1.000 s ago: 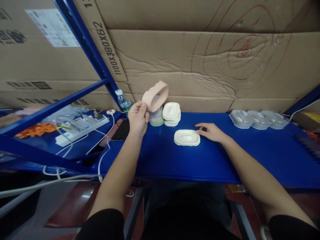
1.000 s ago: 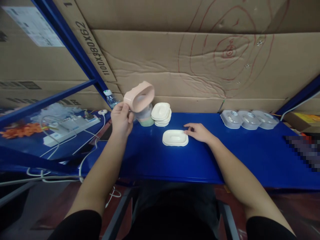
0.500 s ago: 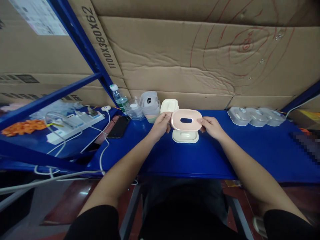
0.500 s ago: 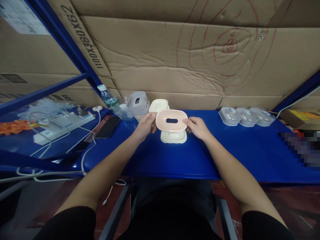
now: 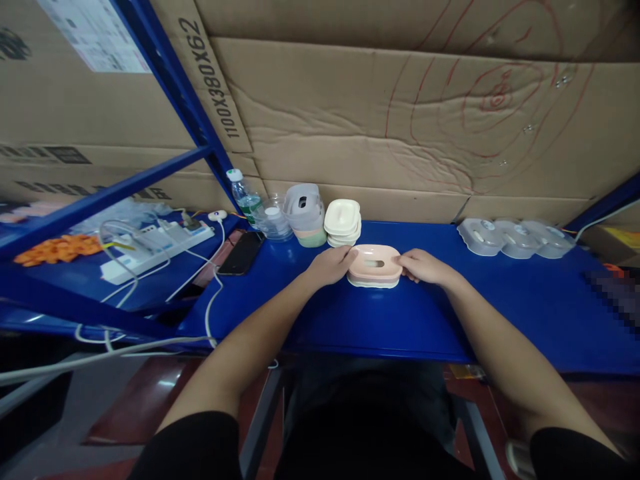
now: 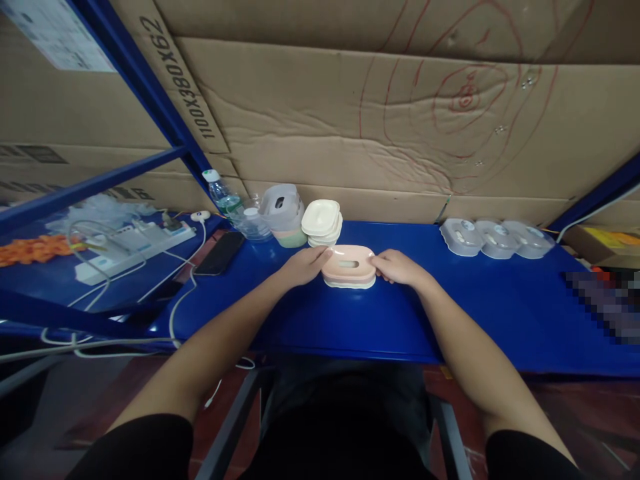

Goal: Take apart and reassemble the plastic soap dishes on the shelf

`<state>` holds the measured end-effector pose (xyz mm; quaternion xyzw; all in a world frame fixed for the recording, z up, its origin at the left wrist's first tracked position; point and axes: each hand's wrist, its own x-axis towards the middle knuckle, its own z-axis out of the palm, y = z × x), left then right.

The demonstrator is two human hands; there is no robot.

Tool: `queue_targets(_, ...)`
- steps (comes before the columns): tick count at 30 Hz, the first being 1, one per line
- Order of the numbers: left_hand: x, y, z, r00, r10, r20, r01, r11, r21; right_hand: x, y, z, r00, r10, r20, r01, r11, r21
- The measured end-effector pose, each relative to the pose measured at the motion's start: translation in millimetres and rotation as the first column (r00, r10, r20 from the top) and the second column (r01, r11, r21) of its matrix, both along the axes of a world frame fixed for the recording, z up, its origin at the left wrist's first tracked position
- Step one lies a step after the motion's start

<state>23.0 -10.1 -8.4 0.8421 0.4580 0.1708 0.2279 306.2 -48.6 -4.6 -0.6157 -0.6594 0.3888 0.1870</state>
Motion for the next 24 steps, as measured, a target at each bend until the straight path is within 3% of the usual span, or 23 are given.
queue_targets(8,6,-1,-2.9,0.975,0.01,-0.223,-0.01,1.0,-0.001,1,1,1.1,0.965,0.063,0.255,-0.071,0.997,0.022)
queue_targets(11,6,0,-3.3,0.967,0.02,-0.252,-0.016,1.0,0.018,1,1,2.4,0.94,0.108,0.325,-0.135,0.989,0.061)
queue_targets(16,7,1,-6.3,0.961,0.008,-0.277,0.006,0.999,0.049,-3,3,1.9,0.917,0.102,0.385,-0.133,0.99,0.056)
queue_targets(21,4,1,-2.3,0.991,0.016,-0.131,-0.004,0.995,0.097,-2,3,-0.7,0.92,0.099,0.38,-0.129,0.99,0.055)
queue_targets(24,-13,7,10.8,0.995,0.018,0.102,-0.045,0.961,0.272,0,3,-2.1,0.934,0.104,0.341,-0.13,0.99,0.053)
